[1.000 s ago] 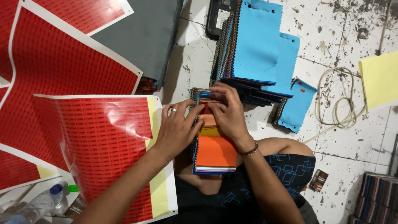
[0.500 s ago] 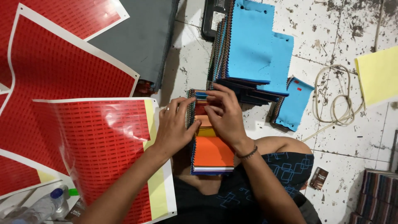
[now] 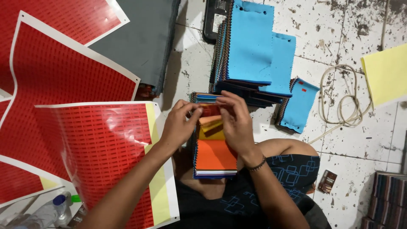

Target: Organizing color swatches and preparing red sticker sheets on the floor of a workshop.

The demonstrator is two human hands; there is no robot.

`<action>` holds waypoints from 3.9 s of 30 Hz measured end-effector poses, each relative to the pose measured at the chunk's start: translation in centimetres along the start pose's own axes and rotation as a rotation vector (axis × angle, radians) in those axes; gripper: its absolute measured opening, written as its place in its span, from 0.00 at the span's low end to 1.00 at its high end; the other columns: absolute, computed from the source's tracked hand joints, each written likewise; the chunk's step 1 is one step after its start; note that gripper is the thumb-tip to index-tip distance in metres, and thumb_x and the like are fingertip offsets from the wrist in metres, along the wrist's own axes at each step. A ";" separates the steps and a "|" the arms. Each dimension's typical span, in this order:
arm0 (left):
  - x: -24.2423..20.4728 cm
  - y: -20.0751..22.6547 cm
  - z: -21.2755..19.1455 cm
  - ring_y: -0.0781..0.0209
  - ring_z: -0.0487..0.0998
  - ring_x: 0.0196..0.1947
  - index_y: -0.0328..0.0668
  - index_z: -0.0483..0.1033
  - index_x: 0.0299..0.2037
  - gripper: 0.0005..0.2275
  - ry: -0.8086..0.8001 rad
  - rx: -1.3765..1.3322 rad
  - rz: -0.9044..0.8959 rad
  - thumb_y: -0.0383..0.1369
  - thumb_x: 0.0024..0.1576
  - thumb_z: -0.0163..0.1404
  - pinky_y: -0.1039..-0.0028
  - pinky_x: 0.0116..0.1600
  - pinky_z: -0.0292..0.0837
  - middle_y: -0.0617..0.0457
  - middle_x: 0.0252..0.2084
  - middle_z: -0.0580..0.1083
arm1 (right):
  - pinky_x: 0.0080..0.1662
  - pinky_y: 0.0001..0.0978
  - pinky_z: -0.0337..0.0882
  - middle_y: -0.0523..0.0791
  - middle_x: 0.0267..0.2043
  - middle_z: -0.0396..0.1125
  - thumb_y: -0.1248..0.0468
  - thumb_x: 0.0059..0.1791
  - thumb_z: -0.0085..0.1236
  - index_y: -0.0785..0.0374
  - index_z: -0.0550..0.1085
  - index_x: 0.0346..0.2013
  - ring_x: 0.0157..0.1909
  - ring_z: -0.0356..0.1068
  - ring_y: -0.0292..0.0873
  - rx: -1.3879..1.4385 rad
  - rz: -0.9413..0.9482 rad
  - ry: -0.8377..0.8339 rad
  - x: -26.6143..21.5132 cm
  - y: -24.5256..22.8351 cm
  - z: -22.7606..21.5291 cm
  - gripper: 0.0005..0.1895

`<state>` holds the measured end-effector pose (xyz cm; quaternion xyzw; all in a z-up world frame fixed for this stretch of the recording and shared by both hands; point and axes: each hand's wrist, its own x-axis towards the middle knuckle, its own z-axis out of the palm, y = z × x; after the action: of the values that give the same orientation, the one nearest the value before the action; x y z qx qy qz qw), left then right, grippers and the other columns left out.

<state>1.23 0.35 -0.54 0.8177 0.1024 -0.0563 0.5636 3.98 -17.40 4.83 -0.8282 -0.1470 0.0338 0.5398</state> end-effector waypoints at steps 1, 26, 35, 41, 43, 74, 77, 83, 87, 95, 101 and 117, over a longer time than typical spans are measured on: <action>0.1 -0.2 -0.1 0.50 0.79 0.38 0.41 0.83 0.43 0.08 0.000 0.001 0.000 0.35 0.61 0.54 0.60 0.42 0.74 0.49 0.38 0.73 | 0.55 0.49 0.78 0.54 0.61 0.60 0.79 0.53 0.48 0.68 0.71 0.54 0.56 0.73 0.58 0.001 0.000 0.001 -0.1 0.1 -0.2 0.15; -14.3 -0.5 -1.2 0.47 0.74 0.51 0.49 0.78 0.51 0.12 -0.073 0.583 0.664 0.31 0.58 0.57 0.60 0.48 0.69 0.45 0.54 0.72 | 0.52 0.43 0.66 0.49 0.53 0.68 0.68 0.53 0.56 0.62 0.74 0.52 0.52 0.66 0.51 -0.447 -0.275 -0.293 -2.5 4.2 -2.0 0.12; -14.8 -0.7 -0.3 0.45 0.74 0.53 0.46 0.75 0.52 0.12 -0.055 0.602 0.637 0.32 0.59 0.55 0.58 0.48 0.70 0.43 0.57 0.69 | 0.58 0.35 0.74 0.48 0.65 0.63 0.54 0.53 0.50 0.55 0.67 0.61 0.62 0.68 0.45 0.001 0.145 -0.553 1.1 0.9 -0.6 0.22; -14.3 -0.7 -0.1 0.45 0.74 0.54 0.46 0.71 0.56 0.20 -0.085 0.594 0.564 0.39 0.55 0.61 0.57 0.48 0.73 0.43 0.60 0.67 | 0.57 0.36 0.78 0.50 0.54 0.71 0.59 0.56 0.48 0.62 0.69 0.59 0.51 0.75 0.44 0.396 0.130 -0.577 2.7 -1.2 -0.5 0.18; -14.4 -1.2 0.2 0.46 0.71 0.57 0.48 0.69 0.58 0.28 -0.145 0.621 0.550 0.46 0.50 0.65 0.57 0.50 0.71 0.44 0.62 0.65 | 0.54 0.38 0.81 0.50 0.53 0.74 0.54 0.55 0.48 0.59 0.69 0.60 0.48 0.79 0.44 0.350 0.269 -0.729 2.8 0.0 -0.1 0.21; -15.1 -6.5 -13.9 0.44 0.56 0.73 0.61 0.63 0.71 0.29 0.349 0.742 0.198 0.58 0.61 0.45 0.35 0.71 0.40 0.46 0.71 0.61 | 0.52 0.56 0.75 0.63 0.54 0.72 0.61 0.52 0.57 0.61 0.68 0.64 0.55 0.72 0.66 0.078 0.243 -0.535 -4.3 -9.3 11.3 0.26; -14.6 -7.4 -14.4 0.47 0.58 0.71 0.70 0.64 0.69 0.28 0.364 0.788 0.207 0.61 0.59 0.44 0.38 0.70 0.44 0.50 0.68 0.62 | 0.58 0.52 0.72 0.57 0.55 0.74 0.64 0.47 0.65 0.60 0.74 0.59 0.61 0.70 0.59 0.198 0.177 -0.430 -4.7 -8.4 13.6 0.25; -12.7 -7.1 -16.1 0.50 0.60 0.70 0.73 0.75 0.57 0.22 0.246 0.724 0.288 0.62 0.56 0.49 0.41 0.69 0.45 0.54 0.64 0.66 | 0.38 0.45 0.77 0.46 0.42 0.73 0.54 0.47 0.68 0.49 0.79 0.51 0.39 0.76 0.54 -0.229 -0.075 -0.286 -5.6 -5.6 14.7 0.18; -11.9 -8.1 -15.8 0.48 0.64 0.70 0.69 0.78 0.53 0.19 0.246 0.638 0.366 0.58 0.56 0.52 0.39 0.72 0.42 0.53 0.63 0.71 | 0.33 0.38 0.76 0.45 0.44 0.63 0.50 0.47 0.69 0.49 0.82 0.44 0.34 0.71 0.49 -0.370 -0.221 -0.133 -6.4 -4.0 15.1 0.14; -12.5 -7.1 -15.6 0.46 0.67 0.67 0.63 0.79 0.51 0.19 0.329 0.641 0.384 0.55 0.55 0.56 0.40 0.72 0.45 0.52 0.61 0.73 | 0.36 0.36 0.72 0.45 0.40 0.64 0.57 0.46 0.71 0.51 0.82 0.37 0.34 0.67 0.46 -0.328 -0.398 -0.066 -5.3 -4.2 15.5 0.07; -12.3 -7.0 -15.4 0.46 0.68 0.67 0.64 0.79 0.54 0.20 0.344 0.656 0.379 0.54 0.54 0.57 0.39 0.71 0.45 0.51 0.60 0.73 | 0.40 0.38 0.72 0.44 0.40 0.65 0.60 0.46 0.71 0.52 0.82 0.35 0.36 0.68 0.46 -0.335 -0.509 -0.058 -5.2 -4.1 15.3 0.05; -13.4 -6.4 -15.8 0.52 0.58 0.73 0.73 0.67 0.68 0.22 0.270 0.742 0.331 0.56 0.64 0.40 0.41 0.71 0.38 0.56 0.71 0.64 | 0.37 0.45 0.79 0.62 0.41 0.74 0.71 0.46 0.62 0.61 0.45 0.75 0.40 0.72 0.49 0.470 0.328 -0.299 -4.7 -10.9 13.9 0.48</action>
<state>-13.68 15.88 2.09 0.9705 0.0156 0.1094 0.2143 -5.79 -2.38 8.40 -0.6794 -0.0775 0.2744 0.6761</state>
